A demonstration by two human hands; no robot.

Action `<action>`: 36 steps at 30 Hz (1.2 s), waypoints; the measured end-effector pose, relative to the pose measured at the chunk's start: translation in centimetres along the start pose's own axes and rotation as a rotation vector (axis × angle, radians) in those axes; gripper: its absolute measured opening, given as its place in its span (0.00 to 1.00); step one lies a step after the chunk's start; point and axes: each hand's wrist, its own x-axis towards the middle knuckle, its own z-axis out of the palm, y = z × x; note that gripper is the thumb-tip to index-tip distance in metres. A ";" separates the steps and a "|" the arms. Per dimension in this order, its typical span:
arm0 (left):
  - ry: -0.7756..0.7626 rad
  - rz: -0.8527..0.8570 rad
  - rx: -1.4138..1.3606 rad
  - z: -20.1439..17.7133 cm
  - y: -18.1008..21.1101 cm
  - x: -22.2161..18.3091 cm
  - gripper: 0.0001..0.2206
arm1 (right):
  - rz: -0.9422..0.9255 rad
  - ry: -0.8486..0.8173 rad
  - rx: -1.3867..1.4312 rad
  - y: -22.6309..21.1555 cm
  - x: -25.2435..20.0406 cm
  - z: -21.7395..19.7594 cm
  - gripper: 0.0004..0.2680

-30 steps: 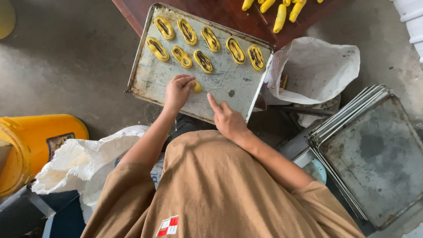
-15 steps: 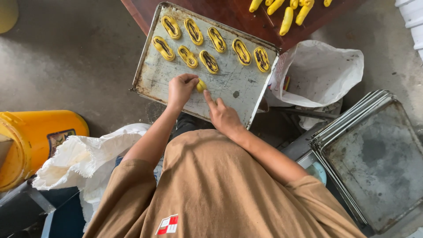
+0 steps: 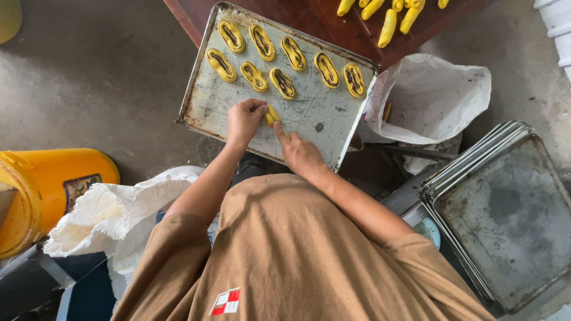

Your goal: Shaping yellow dough pieces into specific ring shapes on a baking tray.

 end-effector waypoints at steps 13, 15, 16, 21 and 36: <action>0.048 0.139 0.151 -0.5 3.0 -1.6 0.08 | 0.076 -0.086 0.231 3.7 -5.3 -2.2 0.22; 0.089 0.698 0.445 -1.0 5.6 -2.6 0.19 | 0.211 0.006 0.412 4.4 -5.3 -3.3 0.23; 0.081 0.697 0.443 -0.7 5.3 -2.8 0.19 | 0.219 0.005 0.413 4.0 -5.1 -4.7 0.23; -0.105 0.417 0.426 0.4 5.3 -2.0 0.06 | 0.017 0.544 -0.037 2.8 -3.1 -7.9 0.23; -0.222 0.314 -0.202 4.7 8.6 -4.1 0.16 | 0.527 0.513 1.706 2.9 -0.3 -2.2 0.13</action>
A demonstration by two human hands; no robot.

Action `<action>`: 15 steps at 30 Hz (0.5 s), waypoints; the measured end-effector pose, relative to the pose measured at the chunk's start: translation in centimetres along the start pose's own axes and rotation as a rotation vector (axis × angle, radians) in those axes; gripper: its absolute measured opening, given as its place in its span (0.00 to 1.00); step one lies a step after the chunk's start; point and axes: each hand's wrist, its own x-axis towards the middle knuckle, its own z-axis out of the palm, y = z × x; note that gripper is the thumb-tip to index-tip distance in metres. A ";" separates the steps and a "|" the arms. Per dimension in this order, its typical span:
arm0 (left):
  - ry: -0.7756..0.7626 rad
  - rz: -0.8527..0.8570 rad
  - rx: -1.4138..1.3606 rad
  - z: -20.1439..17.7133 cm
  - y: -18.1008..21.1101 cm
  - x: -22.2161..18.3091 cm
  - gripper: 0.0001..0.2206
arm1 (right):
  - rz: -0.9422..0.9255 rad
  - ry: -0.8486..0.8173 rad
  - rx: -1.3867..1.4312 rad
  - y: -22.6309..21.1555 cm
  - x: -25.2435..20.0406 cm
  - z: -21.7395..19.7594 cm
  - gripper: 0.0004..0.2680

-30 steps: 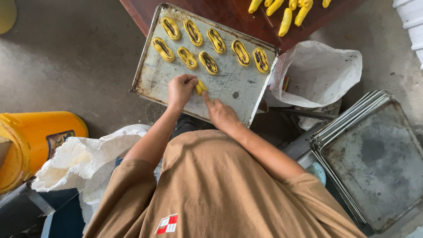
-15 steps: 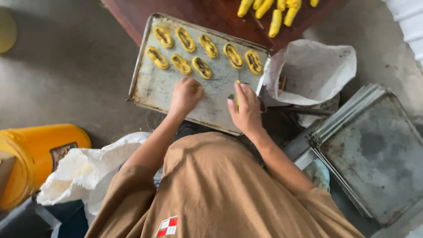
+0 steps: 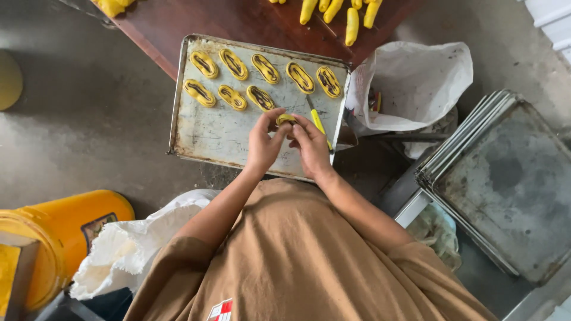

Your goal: Shaping yellow dough pieces into specific ring shapes on a baking tray.

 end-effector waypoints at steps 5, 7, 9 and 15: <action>-0.048 -0.357 -0.592 -0.6 -3.4 3.5 0.13 | -0.102 -0.029 -0.012 0.4 0.6 -1.7 0.13; -0.079 -0.551 -0.793 -1.2 -3.2 5.1 0.13 | -0.147 0.001 -0.020 1.0 1.6 -2.2 0.12; -0.182 -0.327 -0.188 -1.3 -3.3 6.6 0.12 | -0.276 0.122 -0.285 1.3 2.5 -2.2 0.12; -0.144 0.324 0.599 -2.4 -3.3 11.2 0.08 | -0.549 0.337 -1.201 -1.4 4.2 1.4 0.09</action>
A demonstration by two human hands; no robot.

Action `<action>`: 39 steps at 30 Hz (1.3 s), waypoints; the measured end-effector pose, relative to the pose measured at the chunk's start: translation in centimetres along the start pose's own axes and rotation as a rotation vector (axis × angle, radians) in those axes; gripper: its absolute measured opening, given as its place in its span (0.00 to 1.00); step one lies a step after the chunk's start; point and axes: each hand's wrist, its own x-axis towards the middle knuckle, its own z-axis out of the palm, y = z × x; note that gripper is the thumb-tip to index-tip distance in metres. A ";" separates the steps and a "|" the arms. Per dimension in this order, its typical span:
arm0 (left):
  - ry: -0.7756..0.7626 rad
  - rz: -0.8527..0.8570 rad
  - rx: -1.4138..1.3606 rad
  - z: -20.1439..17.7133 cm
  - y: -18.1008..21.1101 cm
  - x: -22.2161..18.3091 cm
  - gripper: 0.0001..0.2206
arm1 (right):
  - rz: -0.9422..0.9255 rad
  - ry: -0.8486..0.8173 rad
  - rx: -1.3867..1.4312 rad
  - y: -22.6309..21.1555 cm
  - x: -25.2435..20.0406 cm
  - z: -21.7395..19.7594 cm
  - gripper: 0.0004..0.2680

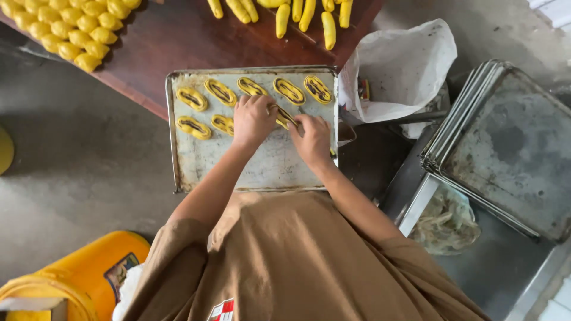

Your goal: Shaping yellow dough pieces into specific ring shapes on a baking tray.

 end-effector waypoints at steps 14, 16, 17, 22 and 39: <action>-0.237 0.439 0.100 -4.4 0.9 -3.4 0.29 | -0.193 0.122 -0.217 -0.2 16.5 1.7 0.06; -0.165 0.406 0.053 -6.5 1.2 -4.2 0.27 | -0.152 0.101 -0.260 1.0 20.3 4.4 0.09; -0.129 0.346 0.019 -7.3 1.0 -4.8 0.25 | -0.220 0.158 -0.293 1.6 21.7 5.8 0.12; 0.061 0.134 -0.056 -9.5 -1.1 -7.1 0.21 | -0.288 0.239 -0.303 4.7 25.0 9.4 0.17; -0.461 0.108 0.715 -2.4 0.2 -16.2 0.33 | -0.066 -0.280 -0.108 2.7 -1.0 -8.0 0.08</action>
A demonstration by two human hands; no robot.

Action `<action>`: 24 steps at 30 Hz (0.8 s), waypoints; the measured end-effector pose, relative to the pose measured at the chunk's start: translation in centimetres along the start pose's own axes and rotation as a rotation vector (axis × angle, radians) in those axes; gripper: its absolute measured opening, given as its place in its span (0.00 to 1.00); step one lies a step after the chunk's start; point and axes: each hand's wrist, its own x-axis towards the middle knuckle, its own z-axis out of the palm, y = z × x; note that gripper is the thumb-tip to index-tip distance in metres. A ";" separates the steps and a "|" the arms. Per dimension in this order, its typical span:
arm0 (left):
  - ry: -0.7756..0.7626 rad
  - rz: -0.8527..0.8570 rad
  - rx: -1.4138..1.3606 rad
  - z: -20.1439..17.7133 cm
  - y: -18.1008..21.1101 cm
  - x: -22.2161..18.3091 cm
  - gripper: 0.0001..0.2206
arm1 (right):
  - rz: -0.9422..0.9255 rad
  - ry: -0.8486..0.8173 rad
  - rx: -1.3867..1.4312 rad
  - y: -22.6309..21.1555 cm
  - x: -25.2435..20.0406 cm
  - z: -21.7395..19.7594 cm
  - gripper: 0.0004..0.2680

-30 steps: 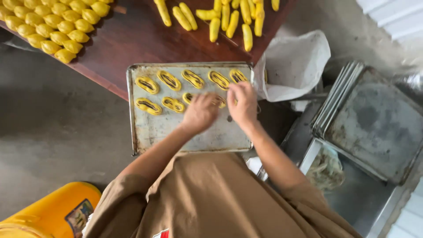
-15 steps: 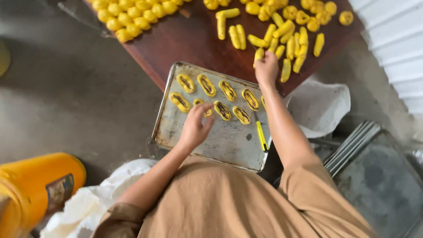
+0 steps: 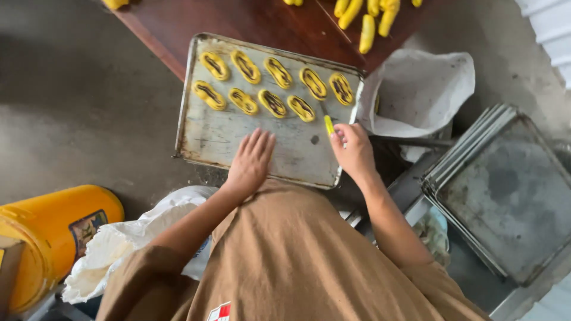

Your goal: Shaping yellow dough pieces into specific ring shapes on a baking tray.

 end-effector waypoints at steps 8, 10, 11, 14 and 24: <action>-0.023 -0.135 -0.235 -0.7 1.4 7.9 0.47 | -0.130 0.147 -0.224 2.6 -2.4 1.7 0.13; -0.034 -0.172 -0.225 -1.0 1.1 9.4 0.45 | -0.123 0.136 -0.233 2.9 -2.2 2.2 0.14; 0.052 -0.189 -0.222 -1.0 1.2 9.3 0.45 | -0.122 0.131 -0.252 3.0 -2.2 2.4 0.14; 0.109 -0.129 -0.236 -0.9 1.8 5.9 0.45 | -0.128 0.118 -0.249 3.1 -1.9 2.6 0.13; 0.290 -0.109 -0.496 -2.9 0.0 0.2 0.11 | -0.037 0.083 -0.191 3.3 0.4 3.4 0.09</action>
